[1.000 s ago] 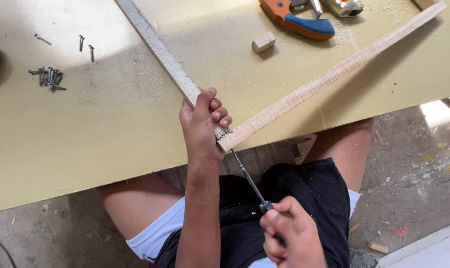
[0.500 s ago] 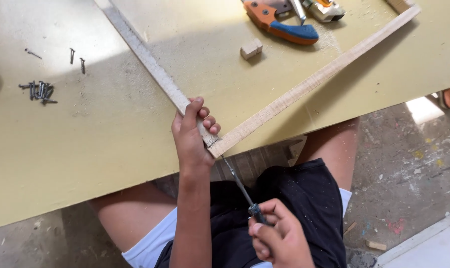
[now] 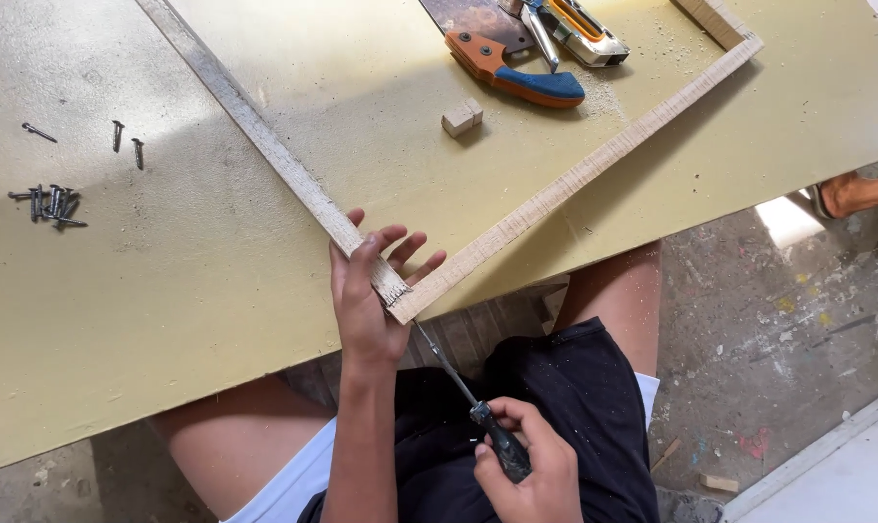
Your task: Using a manual screwdriver to drive a screw into a wooden frame joint on a workbench.
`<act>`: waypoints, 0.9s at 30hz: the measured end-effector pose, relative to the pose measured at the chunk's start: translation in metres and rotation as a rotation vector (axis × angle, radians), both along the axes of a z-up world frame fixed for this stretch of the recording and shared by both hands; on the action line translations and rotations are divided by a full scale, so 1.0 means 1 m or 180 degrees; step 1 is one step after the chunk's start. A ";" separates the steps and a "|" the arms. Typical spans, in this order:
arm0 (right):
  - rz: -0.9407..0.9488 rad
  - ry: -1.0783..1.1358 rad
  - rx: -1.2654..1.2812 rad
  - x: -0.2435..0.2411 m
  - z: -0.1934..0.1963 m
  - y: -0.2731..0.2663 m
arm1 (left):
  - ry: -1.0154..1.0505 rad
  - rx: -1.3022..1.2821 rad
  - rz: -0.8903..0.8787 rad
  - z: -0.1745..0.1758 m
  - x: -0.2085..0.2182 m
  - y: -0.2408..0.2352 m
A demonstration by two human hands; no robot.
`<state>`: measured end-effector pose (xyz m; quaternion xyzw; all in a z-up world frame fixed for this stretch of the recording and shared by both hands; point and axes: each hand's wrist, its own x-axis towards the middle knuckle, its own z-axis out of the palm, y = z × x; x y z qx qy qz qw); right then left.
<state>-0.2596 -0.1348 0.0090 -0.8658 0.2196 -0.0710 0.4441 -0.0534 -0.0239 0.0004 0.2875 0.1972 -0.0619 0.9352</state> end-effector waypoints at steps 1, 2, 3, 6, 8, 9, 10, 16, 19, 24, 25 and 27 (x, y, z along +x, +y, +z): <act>0.0030 0.0156 0.0363 -0.001 0.000 -0.001 | -0.0035 -0.0091 -0.0056 0.000 -0.002 0.001; 0.0059 0.0313 0.0725 -0.002 0.000 -0.002 | -0.0071 -0.0183 -0.0111 0.000 -0.004 0.001; 0.0055 0.0315 0.0721 -0.002 0.003 -0.004 | -0.0068 -0.0187 -0.0115 -0.001 -0.006 0.002; 0.0300 0.0237 0.1861 -0.005 0.005 -0.010 | -0.0030 -0.0280 -0.0272 -0.011 -0.009 0.004; 0.0448 -0.0311 0.2427 -0.009 0.001 -0.013 | -0.0356 -0.1309 -0.0331 -0.023 -0.010 0.004; 0.0456 -0.0300 0.2424 -0.007 0.005 -0.012 | -0.0351 -0.1313 -0.0318 -0.026 -0.009 0.003; 0.0539 -0.0603 0.1859 -0.005 0.009 -0.011 | -0.0583 -0.1776 -0.0441 -0.029 -0.009 0.002; 0.1005 -0.0699 -0.0185 -0.019 -0.008 -0.018 | -0.0805 -0.2250 -0.0611 -0.034 -0.007 0.002; 0.0602 0.0166 0.0104 -0.019 -0.011 -0.014 | -0.0671 -0.2159 -0.0675 -0.033 -0.005 0.001; -0.0366 0.0619 0.1086 -0.016 -0.007 0.000 | -0.0729 -0.1918 -0.0696 -0.035 -0.007 0.002; -0.0491 0.0378 0.1173 -0.014 -0.007 0.002 | -0.0732 -0.1932 -0.0695 -0.036 -0.006 0.001; -0.0610 0.0155 0.1270 -0.013 -0.010 -0.001 | -0.0722 -0.1934 -0.0681 -0.033 -0.005 -0.001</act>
